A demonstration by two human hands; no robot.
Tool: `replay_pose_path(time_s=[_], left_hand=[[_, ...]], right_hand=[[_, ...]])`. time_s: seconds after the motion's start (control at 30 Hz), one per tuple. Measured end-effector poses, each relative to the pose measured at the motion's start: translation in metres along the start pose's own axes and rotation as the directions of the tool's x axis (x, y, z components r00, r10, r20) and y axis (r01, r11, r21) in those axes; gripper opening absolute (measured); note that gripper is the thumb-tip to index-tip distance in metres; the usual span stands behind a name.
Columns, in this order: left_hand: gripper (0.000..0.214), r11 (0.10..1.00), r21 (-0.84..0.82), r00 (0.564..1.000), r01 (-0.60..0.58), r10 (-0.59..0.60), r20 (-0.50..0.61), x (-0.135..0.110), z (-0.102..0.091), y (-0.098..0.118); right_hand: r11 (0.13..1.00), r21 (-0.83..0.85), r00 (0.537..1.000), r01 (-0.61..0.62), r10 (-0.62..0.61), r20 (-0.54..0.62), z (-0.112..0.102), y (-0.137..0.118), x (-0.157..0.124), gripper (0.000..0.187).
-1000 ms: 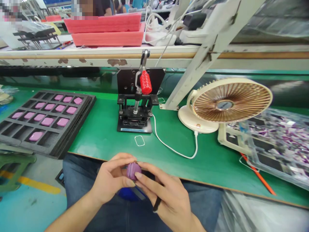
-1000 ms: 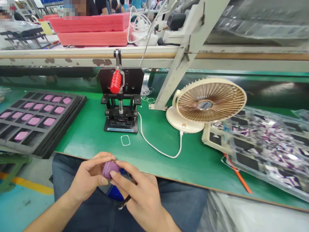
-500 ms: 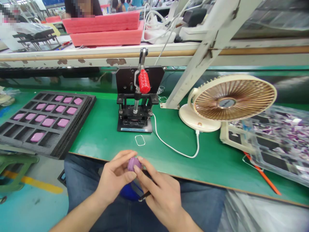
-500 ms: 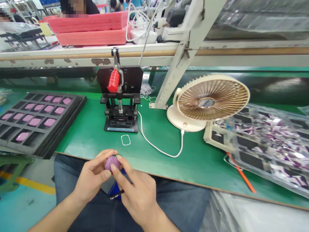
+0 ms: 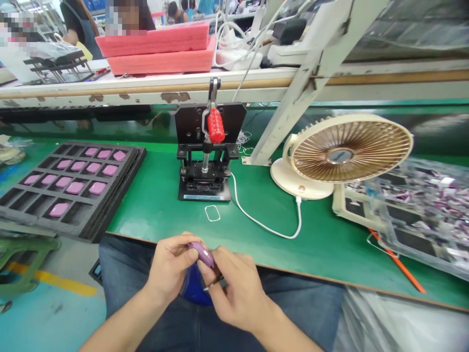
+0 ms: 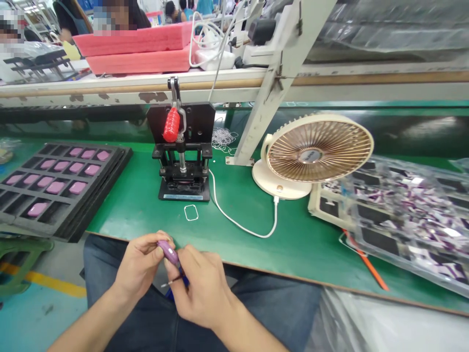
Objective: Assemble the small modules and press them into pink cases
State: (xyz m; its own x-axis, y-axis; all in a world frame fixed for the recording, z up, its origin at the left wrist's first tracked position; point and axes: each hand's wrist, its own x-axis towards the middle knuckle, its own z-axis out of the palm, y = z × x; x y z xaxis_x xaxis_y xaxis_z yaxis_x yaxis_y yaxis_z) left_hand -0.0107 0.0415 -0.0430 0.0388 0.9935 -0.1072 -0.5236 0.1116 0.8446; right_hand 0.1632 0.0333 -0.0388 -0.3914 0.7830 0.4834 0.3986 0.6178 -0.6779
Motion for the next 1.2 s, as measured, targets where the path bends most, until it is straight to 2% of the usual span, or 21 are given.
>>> replay_pose_path(time_s=[0.07,0.13,0.17,0.23,0.27,0.33,0.43,0.5,0.57,0.63,0.7,0.73,0.77,0.8,0.87,0.9,0.93,0.97,1.03,1.13,1.2], left_hand=[[0.023,0.998,0.057,1.000,0.013,-0.014,0.015,-0.001,0.000,0.001],[0.032,0.985,0.172,0.998,-0.005,-0.005,0.061,-0.001,-0.002,0.004],[0.041,0.968,0.245,0.994,-0.060,0.035,0.106,0.000,-0.004,0.007],[0.056,0.869,0.410,0.952,-0.276,0.187,0.243,0.004,-0.009,0.014],[0.058,0.776,0.476,0.901,-0.415,0.279,0.331,0.007,-0.012,0.018],[0.054,0.536,0.531,0.752,-0.656,0.400,0.524,0.012,-0.016,0.025],[0.055,0.292,0.470,0.553,-0.833,0.443,0.705,0.017,-0.018,0.030],[0.051,0.207,0.443,0.485,-0.872,0.480,0.731,0.017,-0.016,0.029],[0.044,0.145,0.460,0.465,-0.876,0.510,0.724,0.014,-0.016,0.027],[0.039,0.097,0.518,0.497,-0.850,0.474,0.727,0.010,-0.017,0.025],[0.040,0.063,0.554,0.532,-0.830,0.390,0.752,0.007,-0.023,0.026],[0.041,0.055,0.554,0.533,-0.831,0.365,0.764,0.008,-0.026,0.027],[0.041,0.053,0.551,0.530,-0.833,0.362,0.767,0.011,-0.030,0.030],[0.039,0.058,0.557,0.534,-0.829,0.378,0.756,0.015,-0.033,0.032],[0.031,0.066,0.613,0.577,-0.788,0.426,0.696,0.031,-0.036,0.037],[0.025,0.066,0.645,0.601,-0.762,0.444,0.665,0.042,-0.036,0.039],[0.020,0.062,0.668,0.618,-0.741,0.450,0.645,0.054,-0.035,0.039],[0.016,0.056,0.680,0.628,-0.731,0.444,0.639,0.067,-0.032,0.038],[0.012,0.041,0.680,0.633,-0.732,0.409,0.657,0.091,-0.026,0.033],[0.008,0.029,0.689,0.651,-0.724,0.357,0.670,0.114,-0.019,0.019],[0.008,0.033,0.704,0.673,-0.709,0.332,0.661,0.119,-0.018,0.013]], right_hand=[[0.990,0.120,0.997,-0.072,0.076,-0.028,0.000,-0.004,0.002,0.025],[0.873,0.394,0.954,-0.289,0.299,0.039,-0.002,-0.006,0.004,0.038],[0.721,0.552,0.898,-0.419,0.421,0.132,-0.003,-0.006,0.005,0.043],[0.292,0.751,0.748,-0.593,0.545,0.379,-0.006,-0.006,0.007,0.051],[0.101,0.776,0.687,-0.622,0.546,0.480,-0.008,-0.005,0.008,0.051],[-0.132,0.773,0.622,-0.621,0.518,0.588,-0.010,-0.004,0.008,0.051],[-0.279,0.738,0.575,-0.615,0.482,0.661,-0.010,-0.002,0.008,0.052],[-0.354,0.686,0.530,-0.636,0.446,0.722,-0.009,-0.001,0.009,0.054],[-0.387,0.645,0.487,-0.659,0.434,0.758,-0.007,0.000,0.010,0.055],[-0.356,0.638,0.468,-0.682,0.458,0.756,-0.006,0.000,0.012,0.057],[-0.253,0.617,0.455,-0.745,0.484,0.748,-0.009,0.000,0.016,0.060],[-0.140,0.590,0.459,-0.795,0.496,0.737,-0.012,0.000,0.021,0.060],[0.037,0.563,0.494,-0.825,0.531,0.689,-0.018,0.000,0.027,0.061],[0.269,0.528,0.573,-0.806,0.577,0.582,-0.027,0.001,0.037,0.061],[0.758,0.343,0.830,-0.555,0.531,0.169,-0.048,0.003,0.065,0.055],[0.916,0.179,0.924,-0.359,0.376,-0.068,-0.060,0.005,0.082,0.048],[0.984,-0.001,0.953,-0.179,0.173,-0.250,-0.071,0.007,0.101,0.038],[0.985,-0.168,0.941,-0.038,-0.021,-0.337,-0.081,0.009,0.120,0.031],[0.896,-0.417,0.913,0.151,-0.288,-0.289,-0.093,0.013,0.155,0.040],[0.771,-0.574,0.908,0.275,-0.404,-0.108,-0.098,0.016,0.195,0.037],[0.787,-0.551,0.902,0.278,-0.411,-0.131,-0.102,0.014,0.216,0.031]])
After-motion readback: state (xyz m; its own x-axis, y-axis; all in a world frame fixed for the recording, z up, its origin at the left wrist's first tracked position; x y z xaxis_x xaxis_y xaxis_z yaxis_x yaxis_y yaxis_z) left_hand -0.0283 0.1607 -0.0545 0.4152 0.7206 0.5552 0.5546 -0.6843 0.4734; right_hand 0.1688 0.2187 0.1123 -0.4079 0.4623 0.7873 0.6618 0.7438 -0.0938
